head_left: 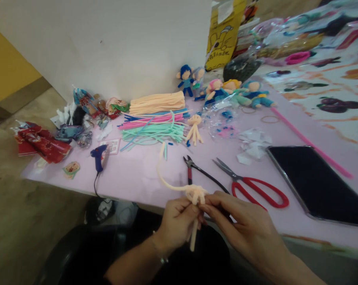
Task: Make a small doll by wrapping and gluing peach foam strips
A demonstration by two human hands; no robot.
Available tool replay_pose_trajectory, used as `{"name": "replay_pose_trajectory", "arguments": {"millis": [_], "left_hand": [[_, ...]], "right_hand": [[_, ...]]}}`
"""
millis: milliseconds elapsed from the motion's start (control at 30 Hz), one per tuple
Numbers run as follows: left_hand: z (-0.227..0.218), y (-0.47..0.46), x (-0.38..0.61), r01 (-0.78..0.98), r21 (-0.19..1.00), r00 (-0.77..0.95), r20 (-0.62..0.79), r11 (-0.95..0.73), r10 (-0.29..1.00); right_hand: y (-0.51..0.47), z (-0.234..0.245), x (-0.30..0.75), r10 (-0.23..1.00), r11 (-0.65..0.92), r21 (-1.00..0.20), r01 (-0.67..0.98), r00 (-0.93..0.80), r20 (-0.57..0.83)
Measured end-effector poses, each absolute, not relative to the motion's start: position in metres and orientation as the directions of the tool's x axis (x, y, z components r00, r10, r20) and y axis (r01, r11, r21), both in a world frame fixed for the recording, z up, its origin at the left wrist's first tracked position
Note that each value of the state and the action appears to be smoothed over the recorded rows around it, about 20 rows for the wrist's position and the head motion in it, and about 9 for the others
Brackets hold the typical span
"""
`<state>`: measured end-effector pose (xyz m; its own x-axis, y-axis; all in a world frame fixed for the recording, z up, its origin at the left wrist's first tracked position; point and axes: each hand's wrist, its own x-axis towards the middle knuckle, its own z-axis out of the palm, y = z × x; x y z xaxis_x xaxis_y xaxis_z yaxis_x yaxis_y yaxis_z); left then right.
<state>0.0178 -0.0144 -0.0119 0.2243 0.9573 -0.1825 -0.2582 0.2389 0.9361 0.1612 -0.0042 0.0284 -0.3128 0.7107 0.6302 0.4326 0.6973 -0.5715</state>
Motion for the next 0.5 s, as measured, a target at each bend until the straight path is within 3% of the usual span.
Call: {"name": "replay_pose_trajectory", "arguments": {"millis": [300, 500], "left_hand": [[-0.028, -0.01, 0.016, -0.546, 0.804, 0.278, -0.093, 0.237, 0.956], [-0.021, -0.01, 0.017, -0.646, 0.708, 0.319, -0.087, 0.284, 0.944]], "right_hand": [[-0.004, 0.032, 0.16, 0.722, 0.689, -0.604, 0.4, -0.318, 0.614], [-0.003, 0.032, 0.166, 0.748, 0.662, -0.652, 0.369, -0.266, 0.608]]}}
